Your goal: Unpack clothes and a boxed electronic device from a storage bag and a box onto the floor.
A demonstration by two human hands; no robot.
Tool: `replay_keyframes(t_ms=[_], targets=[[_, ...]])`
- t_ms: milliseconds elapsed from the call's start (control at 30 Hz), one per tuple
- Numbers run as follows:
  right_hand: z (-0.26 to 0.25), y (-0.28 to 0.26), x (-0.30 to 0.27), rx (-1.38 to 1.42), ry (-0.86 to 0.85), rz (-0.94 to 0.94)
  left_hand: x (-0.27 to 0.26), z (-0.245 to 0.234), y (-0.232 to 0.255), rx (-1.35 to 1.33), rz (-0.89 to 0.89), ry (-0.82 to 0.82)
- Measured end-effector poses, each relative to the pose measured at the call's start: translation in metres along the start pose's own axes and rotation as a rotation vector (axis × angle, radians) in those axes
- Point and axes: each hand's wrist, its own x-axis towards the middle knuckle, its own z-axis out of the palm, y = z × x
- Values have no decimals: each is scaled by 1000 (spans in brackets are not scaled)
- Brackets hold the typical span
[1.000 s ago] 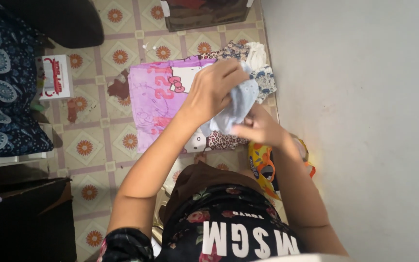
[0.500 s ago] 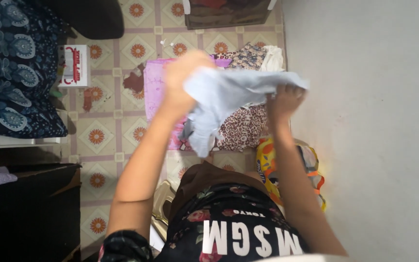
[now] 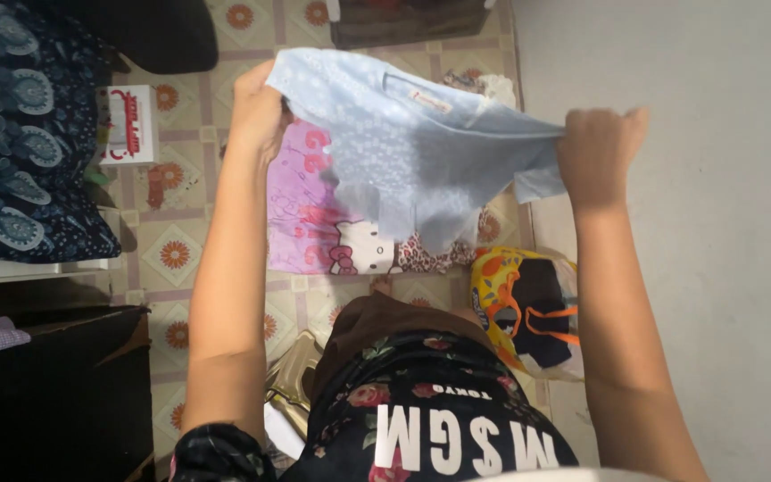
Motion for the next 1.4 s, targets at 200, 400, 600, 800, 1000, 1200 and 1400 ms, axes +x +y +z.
replay_keyframes(t_ms=[200, 400, 600, 800, 1000, 1200, 1400], targets=[[-40, 2, 2, 297, 176, -156, 25, 22, -25, -266, -113, -200], [-123, -13, 17, 404, 246, -203, 64, 18, -60, -476, -137, -304], [30, 60, 13, 835, 328, -14, 97, 16, -60, -506, -230, -205], [21, 77, 28, 676, 336, 256, 101, 36, -48, -342, -225, -267], [-9, 75, 20, 1078, -287, 490, 91, 66, -53, -188, -434, -317], [4, 93, 4, 1100, -406, 611, 111, 75, -82, -453, -544, -344], [68, 64, -18, 940, -217, 435, 117, 101, -192, -381, -452, -446]])
